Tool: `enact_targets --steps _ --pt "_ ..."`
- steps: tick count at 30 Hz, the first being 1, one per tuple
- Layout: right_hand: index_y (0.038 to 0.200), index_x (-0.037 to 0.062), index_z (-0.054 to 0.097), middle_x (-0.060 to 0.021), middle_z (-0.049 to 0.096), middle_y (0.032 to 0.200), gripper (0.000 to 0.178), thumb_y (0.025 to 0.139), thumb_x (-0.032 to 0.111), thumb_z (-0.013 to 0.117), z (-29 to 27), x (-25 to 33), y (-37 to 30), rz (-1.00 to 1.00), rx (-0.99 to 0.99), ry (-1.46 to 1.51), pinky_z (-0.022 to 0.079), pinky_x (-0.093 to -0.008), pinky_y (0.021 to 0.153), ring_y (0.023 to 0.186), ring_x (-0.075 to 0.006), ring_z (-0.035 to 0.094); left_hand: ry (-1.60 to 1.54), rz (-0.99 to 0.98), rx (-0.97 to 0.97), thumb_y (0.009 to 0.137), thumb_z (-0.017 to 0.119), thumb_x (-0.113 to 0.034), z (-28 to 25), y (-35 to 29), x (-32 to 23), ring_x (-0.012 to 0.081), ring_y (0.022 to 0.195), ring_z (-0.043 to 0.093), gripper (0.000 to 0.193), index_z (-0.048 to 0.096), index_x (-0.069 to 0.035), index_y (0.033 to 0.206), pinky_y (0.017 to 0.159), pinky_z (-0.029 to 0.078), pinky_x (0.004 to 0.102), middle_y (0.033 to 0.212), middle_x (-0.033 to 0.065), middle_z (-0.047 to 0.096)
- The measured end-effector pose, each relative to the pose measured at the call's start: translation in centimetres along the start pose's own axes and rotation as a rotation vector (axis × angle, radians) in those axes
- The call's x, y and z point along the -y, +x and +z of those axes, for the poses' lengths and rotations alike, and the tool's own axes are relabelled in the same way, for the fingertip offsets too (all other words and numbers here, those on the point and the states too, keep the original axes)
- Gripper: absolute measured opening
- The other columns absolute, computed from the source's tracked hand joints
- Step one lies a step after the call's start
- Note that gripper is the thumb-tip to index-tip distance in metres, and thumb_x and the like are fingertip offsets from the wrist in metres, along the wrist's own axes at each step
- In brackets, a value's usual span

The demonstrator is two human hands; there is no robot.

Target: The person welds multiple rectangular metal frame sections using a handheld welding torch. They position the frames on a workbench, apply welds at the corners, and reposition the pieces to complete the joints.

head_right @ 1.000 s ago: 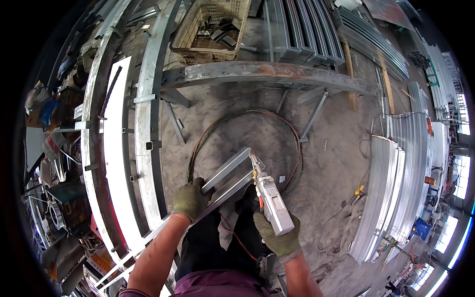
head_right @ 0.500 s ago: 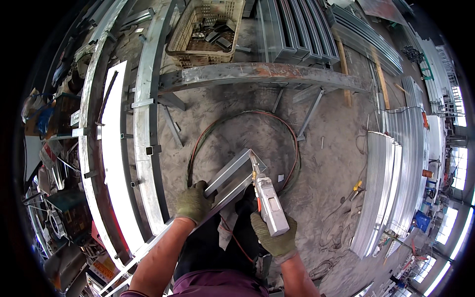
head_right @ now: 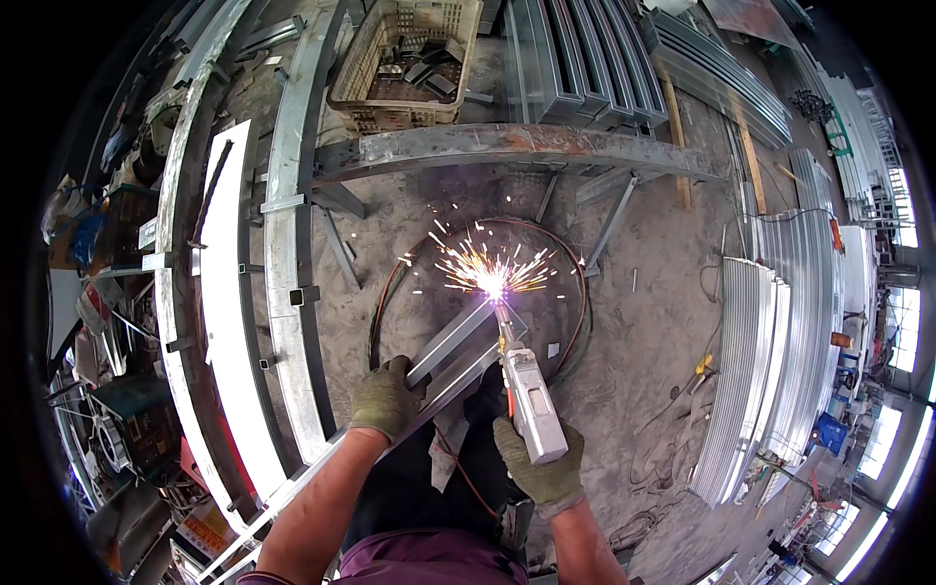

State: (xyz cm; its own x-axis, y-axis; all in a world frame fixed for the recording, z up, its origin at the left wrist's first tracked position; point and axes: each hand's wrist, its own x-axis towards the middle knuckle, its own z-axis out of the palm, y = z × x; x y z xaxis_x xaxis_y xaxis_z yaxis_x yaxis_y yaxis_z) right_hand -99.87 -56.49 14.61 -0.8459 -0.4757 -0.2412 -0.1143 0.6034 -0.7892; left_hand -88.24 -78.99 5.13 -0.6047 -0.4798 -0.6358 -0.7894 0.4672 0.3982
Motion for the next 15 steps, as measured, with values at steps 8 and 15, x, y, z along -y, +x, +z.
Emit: enact_targets --steps 8,15 --pt "0.096 0.0073 0.079 -0.0055 0.074 0.071 0.018 0.092 0.020 0.091 -0.15 0.71 -0.16 0.016 0.013 -0.012 0.060 -0.0383 0.060 0.062 -0.0218 0.075 -0.012 -0.005 0.020 0.101 0.075 -0.038 -0.05 0.03 -0.02 0.0427 0.118 0.075 0.043 0.071 -0.010 0.134 0.102 0.058 0.0541 0.131 0.0184 0.077" --pt "0.094 0.0082 0.078 -0.0057 0.072 0.069 0.017 0.092 0.020 0.091 -0.04 -0.07 -0.42 -0.019 0.016 -0.023 0.060 -0.0383 0.059 0.060 -0.0233 0.074 -0.020 -0.018 0.038 0.100 0.075 -0.035 -0.32 0.08 -0.22 0.0431 0.119 0.075 0.043 0.071 -0.010 0.133 0.103 0.058 0.0545 0.131 0.0193 0.076"
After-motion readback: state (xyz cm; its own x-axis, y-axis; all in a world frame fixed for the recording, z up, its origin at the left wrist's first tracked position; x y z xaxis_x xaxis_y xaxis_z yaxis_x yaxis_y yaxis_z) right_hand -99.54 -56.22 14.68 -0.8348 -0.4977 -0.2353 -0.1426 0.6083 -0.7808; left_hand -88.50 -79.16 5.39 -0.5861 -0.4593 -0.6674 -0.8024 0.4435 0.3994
